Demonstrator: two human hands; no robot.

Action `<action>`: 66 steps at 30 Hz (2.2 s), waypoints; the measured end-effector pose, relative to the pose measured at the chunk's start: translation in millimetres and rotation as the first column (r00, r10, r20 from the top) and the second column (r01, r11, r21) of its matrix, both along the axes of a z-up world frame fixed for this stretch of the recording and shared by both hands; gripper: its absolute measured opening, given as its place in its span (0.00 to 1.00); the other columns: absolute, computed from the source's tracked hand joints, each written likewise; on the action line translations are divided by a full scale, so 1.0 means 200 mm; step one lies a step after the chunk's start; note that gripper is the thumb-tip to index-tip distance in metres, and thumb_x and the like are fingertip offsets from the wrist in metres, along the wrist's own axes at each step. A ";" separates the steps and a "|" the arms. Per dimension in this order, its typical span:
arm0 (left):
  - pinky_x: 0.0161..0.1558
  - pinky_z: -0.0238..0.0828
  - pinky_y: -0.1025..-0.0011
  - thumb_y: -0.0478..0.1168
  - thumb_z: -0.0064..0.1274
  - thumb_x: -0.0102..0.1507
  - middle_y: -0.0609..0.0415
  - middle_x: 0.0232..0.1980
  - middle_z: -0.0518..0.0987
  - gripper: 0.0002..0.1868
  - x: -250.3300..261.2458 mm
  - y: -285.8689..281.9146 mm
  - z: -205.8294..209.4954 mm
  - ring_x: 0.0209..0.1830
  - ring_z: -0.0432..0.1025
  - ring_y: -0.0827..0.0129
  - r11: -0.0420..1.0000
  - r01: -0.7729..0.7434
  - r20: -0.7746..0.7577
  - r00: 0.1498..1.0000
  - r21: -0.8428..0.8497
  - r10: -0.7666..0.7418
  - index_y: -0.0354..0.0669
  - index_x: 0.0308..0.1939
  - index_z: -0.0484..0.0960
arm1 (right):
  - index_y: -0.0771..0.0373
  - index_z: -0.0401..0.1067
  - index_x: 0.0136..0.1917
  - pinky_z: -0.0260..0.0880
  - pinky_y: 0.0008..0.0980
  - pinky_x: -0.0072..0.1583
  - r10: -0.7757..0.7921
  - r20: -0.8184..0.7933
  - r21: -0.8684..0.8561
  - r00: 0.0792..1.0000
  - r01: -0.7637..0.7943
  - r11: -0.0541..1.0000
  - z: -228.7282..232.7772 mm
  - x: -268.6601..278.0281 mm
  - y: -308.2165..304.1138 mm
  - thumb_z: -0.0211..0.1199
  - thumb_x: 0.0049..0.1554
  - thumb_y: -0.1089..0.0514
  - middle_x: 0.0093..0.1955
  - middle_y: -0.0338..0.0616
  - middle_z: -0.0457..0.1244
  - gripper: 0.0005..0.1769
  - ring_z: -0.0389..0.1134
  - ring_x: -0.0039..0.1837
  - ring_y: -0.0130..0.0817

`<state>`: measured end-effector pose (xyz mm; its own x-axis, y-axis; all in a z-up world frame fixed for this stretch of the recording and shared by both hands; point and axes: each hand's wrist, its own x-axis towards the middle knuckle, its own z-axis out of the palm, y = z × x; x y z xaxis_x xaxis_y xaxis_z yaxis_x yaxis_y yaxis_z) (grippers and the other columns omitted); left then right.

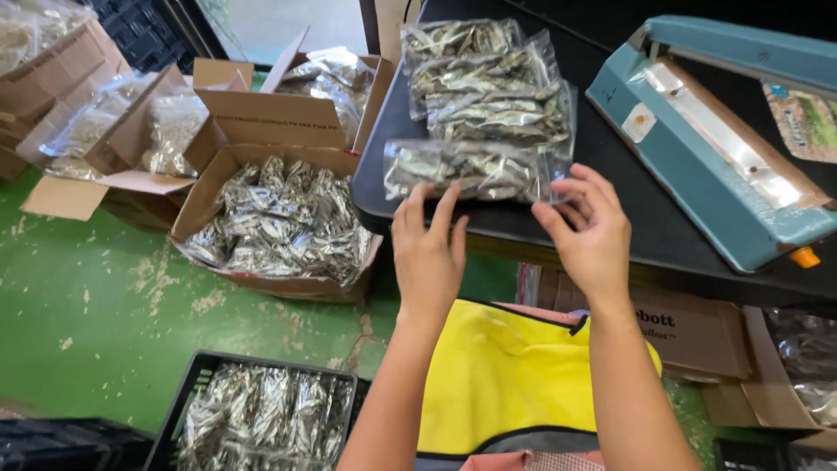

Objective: The person places packets of dried fish into larger yellow-and-black pouches, seals them using a heat sealer, and then organizes the sealed products into a plastic crate.

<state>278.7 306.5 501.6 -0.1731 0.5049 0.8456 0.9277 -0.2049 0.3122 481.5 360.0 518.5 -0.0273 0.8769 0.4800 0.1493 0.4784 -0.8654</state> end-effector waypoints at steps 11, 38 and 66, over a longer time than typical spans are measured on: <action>0.61 0.72 0.60 0.31 0.57 0.66 0.53 0.58 0.77 0.15 -0.18 -0.14 -0.01 0.59 0.75 0.57 0.956 0.289 0.303 0.908 0.050 -0.290 0.48 0.56 0.83 | 0.56 0.74 0.64 0.60 0.43 0.69 -0.217 0.268 0.432 0.939 0.084 0.898 0.07 -0.51 -0.30 0.66 0.56 0.64 0.64 0.43 0.59 0.22 0.58 0.69 0.47; 0.77 0.12 0.42 0.63 0.34 0.75 0.40 0.86 0.41 0.43 -1.46 -1.72 -3.57 0.85 0.33 0.47 0.677 0.116 0.507 -0.574 -0.727 0.643 0.41 0.83 0.41 | 0.47 0.70 0.68 0.73 0.38 0.61 0.900 0.364 -0.880 0.239 -0.227 0.417 -1.85 -1.87 -0.71 0.65 0.55 0.58 0.55 0.42 0.70 0.27 0.74 0.56 0.33; 0.78 0.44 0.43 0.85 0.35 0.62 0.37 0.82 0.53 0.60 -1.79 -1.56 -2.89 0.83 0.43 0.43 0.678 -0.026 0.496 -0.702 -0.734 0.510 0.43 0.81 0.54 | 0.51 0.72 0.67 0.75 0.33 0.53 0.912 0.261 -0.915 0.315 -0.219 0.337 -1.65 -1.90 -0.70 0.64 0.57 0.64 0.53 0.44 0.71 0.25 0.73 0.51 0.31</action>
<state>-80.1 -5.0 -76.6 -0.4931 -0.1930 -0.8483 -0.8683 0.1693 0.4662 101.3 220.9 187.5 -0.6440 0.3821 -0.6628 0.7412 0.0971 -0.6642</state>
